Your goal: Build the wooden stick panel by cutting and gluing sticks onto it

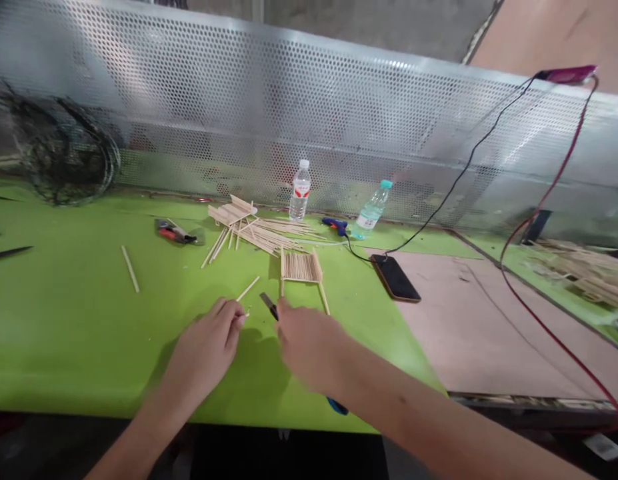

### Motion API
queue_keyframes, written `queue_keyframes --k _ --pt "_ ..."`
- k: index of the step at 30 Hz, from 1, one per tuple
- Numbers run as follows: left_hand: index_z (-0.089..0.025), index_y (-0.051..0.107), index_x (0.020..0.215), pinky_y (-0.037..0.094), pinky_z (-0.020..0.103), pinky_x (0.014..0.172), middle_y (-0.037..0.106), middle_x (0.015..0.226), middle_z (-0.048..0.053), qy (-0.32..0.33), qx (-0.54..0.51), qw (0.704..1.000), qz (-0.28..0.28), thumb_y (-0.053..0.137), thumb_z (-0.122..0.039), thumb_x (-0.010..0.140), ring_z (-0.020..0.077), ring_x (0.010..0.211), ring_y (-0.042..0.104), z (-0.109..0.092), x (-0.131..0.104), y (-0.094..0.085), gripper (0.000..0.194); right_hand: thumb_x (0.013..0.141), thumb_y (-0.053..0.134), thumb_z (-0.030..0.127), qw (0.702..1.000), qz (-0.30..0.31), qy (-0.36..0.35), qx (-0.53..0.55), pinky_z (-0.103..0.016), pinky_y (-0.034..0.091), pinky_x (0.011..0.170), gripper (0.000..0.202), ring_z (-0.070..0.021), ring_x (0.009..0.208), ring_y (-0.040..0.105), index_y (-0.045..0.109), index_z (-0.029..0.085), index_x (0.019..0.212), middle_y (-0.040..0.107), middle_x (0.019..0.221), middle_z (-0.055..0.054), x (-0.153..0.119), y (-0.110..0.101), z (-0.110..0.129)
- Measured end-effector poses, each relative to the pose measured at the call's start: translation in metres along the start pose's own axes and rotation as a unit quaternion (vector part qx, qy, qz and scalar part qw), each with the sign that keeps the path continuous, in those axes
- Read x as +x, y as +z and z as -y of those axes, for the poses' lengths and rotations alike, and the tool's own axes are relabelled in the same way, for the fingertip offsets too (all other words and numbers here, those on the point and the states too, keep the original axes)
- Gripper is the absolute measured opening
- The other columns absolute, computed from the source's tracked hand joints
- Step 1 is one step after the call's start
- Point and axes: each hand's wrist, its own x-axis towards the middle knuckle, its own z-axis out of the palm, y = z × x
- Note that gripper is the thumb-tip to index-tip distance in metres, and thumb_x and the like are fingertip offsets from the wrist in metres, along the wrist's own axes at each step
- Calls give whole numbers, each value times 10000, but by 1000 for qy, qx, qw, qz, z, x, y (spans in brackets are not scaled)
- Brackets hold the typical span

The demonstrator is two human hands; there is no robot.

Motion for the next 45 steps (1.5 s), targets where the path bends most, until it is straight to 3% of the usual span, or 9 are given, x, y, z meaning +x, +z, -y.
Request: queue_keyframes --k 5,10,13,17,25,29,35,39,45 --pt "-267 665 1322 571 273 531 668 1171 85 5 -42 999 -3 329 -242 1067 96 567 604 5 -3 4 423 1071 328 403 990 -122 56 39 -287 313 524 381 -209 618 646 483 213 1362 694 774 -49 -4 -21 -77" --pt "-268 708 1178 592 319 549 715 1052 70 -29 -83 995 -47 303 -342 1059 136 563 628 8 -5 5 429 1040 382 345 969 -196 146 18 -304 310 583 385 -242 675 660 446 169 1376 723 884 -109 30 -31 -169" --pt "-290 711 1099 625 378 635 729 974 49 -11 -106 992 -70 332 -446 1049 164 588 649 -2 -5 1 413 1023 418 297 967 -206 148 16 -311 320 613 381 -280 795 691 481 165 1375 743 987 -150 55 -26 -195" --pt "-297 715 1046 602 357 595 700 862 36 74 -107 991 -15 333 -448 1052 180 618 646 -39 9 -6 411 1001 488 262 973 -202 108 23 -304 355 649 340 -275 885 711 568 175 1320 759 1047 -146 80 -13 -194" --pt "-276 681 1270 607 453 873 704 1247 86 287 12 952 103 409 -176 993 250 973 722 -88 94 16 400 1005 477 231 967 -235 93 24 -323 428 774 352 -286 1020 717 621 122 1307 769 1109 -164 74 5 -191" --pt "-256 722 1094 600 423 940 738 1064 48 278 -35 953 115 433 -221 1030 207 983 708 -82 111 25 298 1001 503 261 968 -229 96 26 -323 456 787 366 -282 1057 719 636 169 1329 771 1165 -134 71 8 -189" --pt "-317 698 1176 578 434 1011 729 1188 49 264 -68 960 67 534 -284 1025 213 1099 676 -76 110 12 226 1000 500 244 972 -210 104 20 -350 491 806 386 -296 1058 716 624 166 1356 737 1235 -154 69 8 -186" --pt "-289 702 1049 587 313 653 738 968 15 164 -29 979 120 457 -218 1013 144 707 664 -60 114 -15 257 986 511 249 973 -209 100 11 -445 511 896 452 -352 1167 648 570 164 1426 649 1365 -175 63 12 -191" --pt "-264 712 926 554 299 714 737 923 -6 124 28 970 207 493 -213 958 137 728 677 -52 116 -28 227 982 467 225 960 -268 -82 29 -559 535 945 386 -349 1160 614 649 256 1321 688 1238 -124 54 30 -176"
